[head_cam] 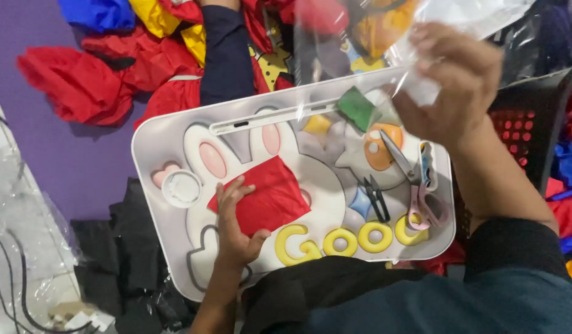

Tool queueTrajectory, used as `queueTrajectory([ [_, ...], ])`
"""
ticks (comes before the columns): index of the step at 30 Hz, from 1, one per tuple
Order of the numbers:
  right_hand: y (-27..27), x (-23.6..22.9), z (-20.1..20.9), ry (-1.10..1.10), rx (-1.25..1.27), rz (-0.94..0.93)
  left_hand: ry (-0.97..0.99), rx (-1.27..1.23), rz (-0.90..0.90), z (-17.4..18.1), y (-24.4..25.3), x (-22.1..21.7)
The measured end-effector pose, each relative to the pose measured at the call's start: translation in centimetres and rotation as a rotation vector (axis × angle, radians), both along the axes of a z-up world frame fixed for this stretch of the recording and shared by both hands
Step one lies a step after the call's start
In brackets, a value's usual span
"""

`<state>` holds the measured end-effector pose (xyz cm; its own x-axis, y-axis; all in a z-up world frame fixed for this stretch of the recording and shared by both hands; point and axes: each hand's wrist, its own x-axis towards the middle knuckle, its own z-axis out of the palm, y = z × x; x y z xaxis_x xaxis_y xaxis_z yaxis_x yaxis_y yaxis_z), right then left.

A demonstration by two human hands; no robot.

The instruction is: The person packages red fabric items by inserting them into black plastic bags, smoothing the bags down, and using shears to trim excess material.

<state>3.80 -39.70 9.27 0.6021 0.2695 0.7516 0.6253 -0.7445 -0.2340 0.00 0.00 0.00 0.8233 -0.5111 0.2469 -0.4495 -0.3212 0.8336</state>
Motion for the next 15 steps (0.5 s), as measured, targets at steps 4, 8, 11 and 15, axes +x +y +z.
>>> queueTrajectory([
  [4,8.1,-0.4,0.5,0.14,0.02,0.327,0.114,-0.405,0.033,-2.0,1.1,-0.8],
  [8,14.3,-0.1,-0.4,0.098,-0.241,0.552,0.123,-0.67,0.095,-4.0,1.6,-0.6],
  [11,16.5,-0.1,-1.3,-0.026,-0.196,0.55,0.01,-0.6,0.158,-2.8,0.7,-0.4],
  [15,17.8,-0.2,-1.4,0.021,-0.176,0.538,-0.188,-0.146,0.243,-0.4,0.3,-0.4],
])
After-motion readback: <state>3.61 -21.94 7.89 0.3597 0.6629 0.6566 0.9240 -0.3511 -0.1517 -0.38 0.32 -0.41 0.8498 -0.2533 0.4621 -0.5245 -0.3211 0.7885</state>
